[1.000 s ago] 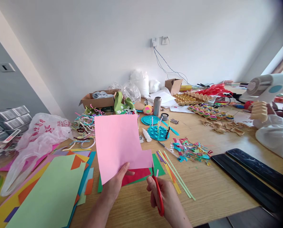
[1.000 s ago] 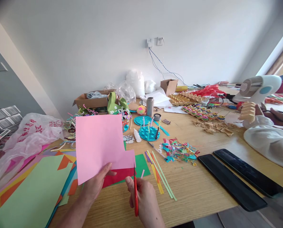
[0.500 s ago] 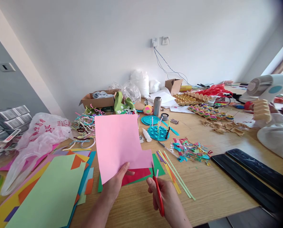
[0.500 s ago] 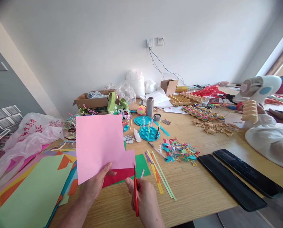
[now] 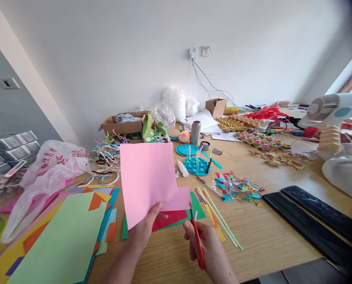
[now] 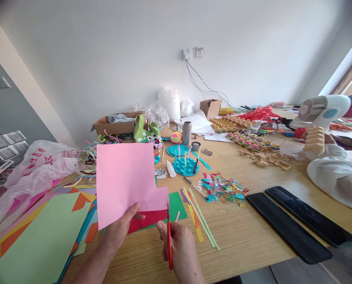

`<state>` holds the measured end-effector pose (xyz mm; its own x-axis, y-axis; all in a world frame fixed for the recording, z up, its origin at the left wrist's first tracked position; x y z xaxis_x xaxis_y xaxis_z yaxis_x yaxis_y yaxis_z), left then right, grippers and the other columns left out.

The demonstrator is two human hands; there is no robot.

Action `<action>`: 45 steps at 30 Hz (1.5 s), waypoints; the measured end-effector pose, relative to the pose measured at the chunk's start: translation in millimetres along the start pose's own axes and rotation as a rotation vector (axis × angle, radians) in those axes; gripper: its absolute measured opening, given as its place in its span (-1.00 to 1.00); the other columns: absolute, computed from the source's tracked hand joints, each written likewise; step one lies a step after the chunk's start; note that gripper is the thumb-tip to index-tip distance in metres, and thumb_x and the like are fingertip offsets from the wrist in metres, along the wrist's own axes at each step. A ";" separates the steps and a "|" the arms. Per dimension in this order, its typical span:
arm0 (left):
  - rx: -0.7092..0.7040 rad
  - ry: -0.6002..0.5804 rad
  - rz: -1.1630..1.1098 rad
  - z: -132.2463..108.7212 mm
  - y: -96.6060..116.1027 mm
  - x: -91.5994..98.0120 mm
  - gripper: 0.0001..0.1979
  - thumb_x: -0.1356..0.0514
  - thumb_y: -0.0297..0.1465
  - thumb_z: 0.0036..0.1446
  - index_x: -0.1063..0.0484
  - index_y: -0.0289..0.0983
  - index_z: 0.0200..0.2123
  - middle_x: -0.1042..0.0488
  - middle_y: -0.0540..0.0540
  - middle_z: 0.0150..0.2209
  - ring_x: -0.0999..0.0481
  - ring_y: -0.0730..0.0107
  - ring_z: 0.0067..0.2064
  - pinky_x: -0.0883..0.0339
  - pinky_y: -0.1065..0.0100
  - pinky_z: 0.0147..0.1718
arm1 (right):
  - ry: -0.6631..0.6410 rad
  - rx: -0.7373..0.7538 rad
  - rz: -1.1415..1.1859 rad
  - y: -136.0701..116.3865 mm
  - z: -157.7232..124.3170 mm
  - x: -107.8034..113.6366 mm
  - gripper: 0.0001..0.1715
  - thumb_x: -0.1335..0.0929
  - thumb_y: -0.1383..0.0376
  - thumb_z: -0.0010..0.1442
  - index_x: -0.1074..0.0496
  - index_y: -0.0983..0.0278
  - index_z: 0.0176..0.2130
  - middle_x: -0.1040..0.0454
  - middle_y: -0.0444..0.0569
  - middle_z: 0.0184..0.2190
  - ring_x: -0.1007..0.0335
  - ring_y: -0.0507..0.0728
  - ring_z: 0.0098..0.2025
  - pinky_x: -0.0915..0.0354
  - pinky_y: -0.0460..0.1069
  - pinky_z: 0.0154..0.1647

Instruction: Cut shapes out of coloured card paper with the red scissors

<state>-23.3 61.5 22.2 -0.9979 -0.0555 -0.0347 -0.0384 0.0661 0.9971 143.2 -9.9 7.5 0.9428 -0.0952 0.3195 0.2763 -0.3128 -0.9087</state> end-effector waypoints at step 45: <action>-0.009 -0.055 0.180 -8.0 7.1 -2.6 -0.73 -0.25 -0.14 -0.08 -0.52 -0.23 -0.44 -0.57 -0.04 -0.44 -0.55 0.14 -0.20 -0.30 0.15 0.01 | 0.037 -0.027 0.124 7.7 6.0 -1.4 -0.33 -0.17 -0.28 -0.02 -0.22 0.25 -0.60 -0.18 -0.19 -0.88 -0.01 -0.06 -0.85 0.13 -0.16 -0.80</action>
Point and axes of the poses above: each hand's wrist, its own z-axis towards the middle knuckle, its own x-axis out of the back of the hand, y = z × x, the point moved 5 cm from there along z, towards the middle knuckle
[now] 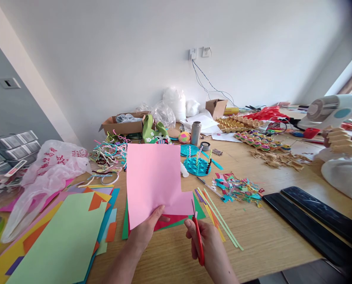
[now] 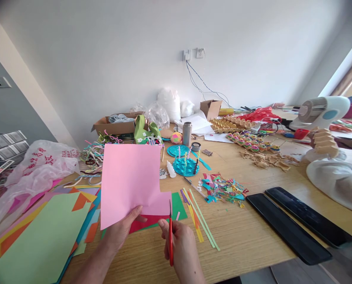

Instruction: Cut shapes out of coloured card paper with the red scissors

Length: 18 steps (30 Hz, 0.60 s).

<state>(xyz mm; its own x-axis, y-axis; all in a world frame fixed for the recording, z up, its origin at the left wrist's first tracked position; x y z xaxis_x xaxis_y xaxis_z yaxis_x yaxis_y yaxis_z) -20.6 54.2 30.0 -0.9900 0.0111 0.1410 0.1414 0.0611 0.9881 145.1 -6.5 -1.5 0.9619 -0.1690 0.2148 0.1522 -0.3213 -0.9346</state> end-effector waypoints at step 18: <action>-0.018 -0.018 0.042 -2.9 5.3 0.1 -0.74 -0.23 -0.15 -0.06 -0.52 -0.24 -0.48 -0.57 -0.04 -0.48 -0.54 0.19 -0.22 -0.24 0.20 0.06 | -0.003 0.062 -0.068 -6.7 -2.4 4.1 -0.32 -0.14 -0.25 0.07 -0.27 0.28 -0.57 -0.24 -0.14 -0.86 -0.04 -0.05 -0.82 0.06 -0.15 -0.76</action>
Point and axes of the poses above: each hand's wrist, its own z-axis towards the middle knuckle, its own x-axis out of the back of the hand, y = z × x, the point moved 5 cm from there along z, towards the middle knuckle
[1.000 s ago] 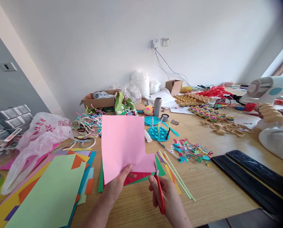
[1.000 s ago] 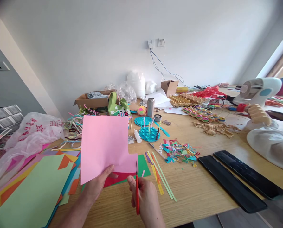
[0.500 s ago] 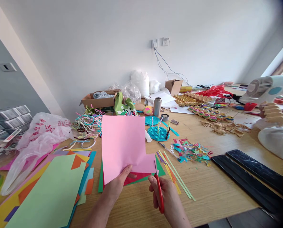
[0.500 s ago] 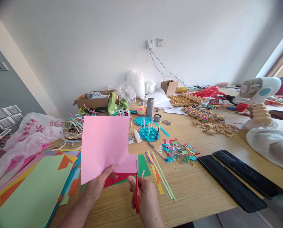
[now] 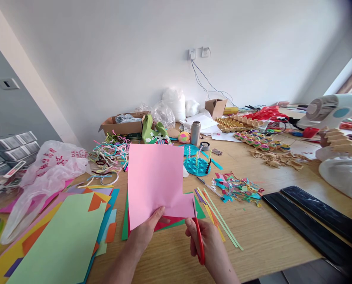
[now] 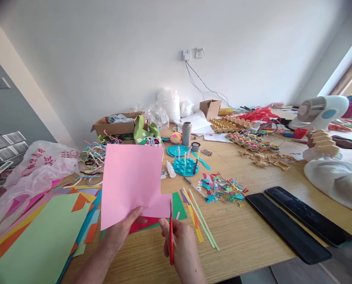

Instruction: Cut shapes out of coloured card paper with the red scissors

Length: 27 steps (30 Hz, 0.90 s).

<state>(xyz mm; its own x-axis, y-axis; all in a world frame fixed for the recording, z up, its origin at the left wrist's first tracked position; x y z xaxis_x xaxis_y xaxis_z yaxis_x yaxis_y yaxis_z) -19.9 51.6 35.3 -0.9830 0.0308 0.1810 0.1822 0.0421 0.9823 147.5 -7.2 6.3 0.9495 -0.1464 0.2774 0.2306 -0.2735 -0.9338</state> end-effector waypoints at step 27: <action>0.090 -0.084 -0.079 -6.8 9.8 -5.2 -0.75 -0.25 -0.16 -0.09 -0.52 -0.23 -0.45 -0.55 -0.02 -0.54 -0.55 0.17 -0.31 -0.24 0.15 0.04 | 0.046 -0.013 0.024 -0.4 -0.8 3.5 -0.32 -0.14 -0.27 0.04 -0.24 0.25 -0.59 -0.22 -0.15 -0.86 -0.06 -0.03 -0.83 0.07 -0.13 -0.76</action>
<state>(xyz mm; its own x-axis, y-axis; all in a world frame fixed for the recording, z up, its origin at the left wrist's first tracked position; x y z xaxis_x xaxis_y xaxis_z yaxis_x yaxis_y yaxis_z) -13.3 45.0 44.3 -0.9897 0.1071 0.0953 0.1096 0.1370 0.9845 150.6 -8.3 7.8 0.9440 -0.1967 0.2649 0.2045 -0.2812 -0.9376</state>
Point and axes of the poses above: each hand's wrist, its own z-axis towards the middle knuckle, its own x-axis out of the back of the hand, y = z × x, the point moved 5 cm from there along z, towards the middle knuckle
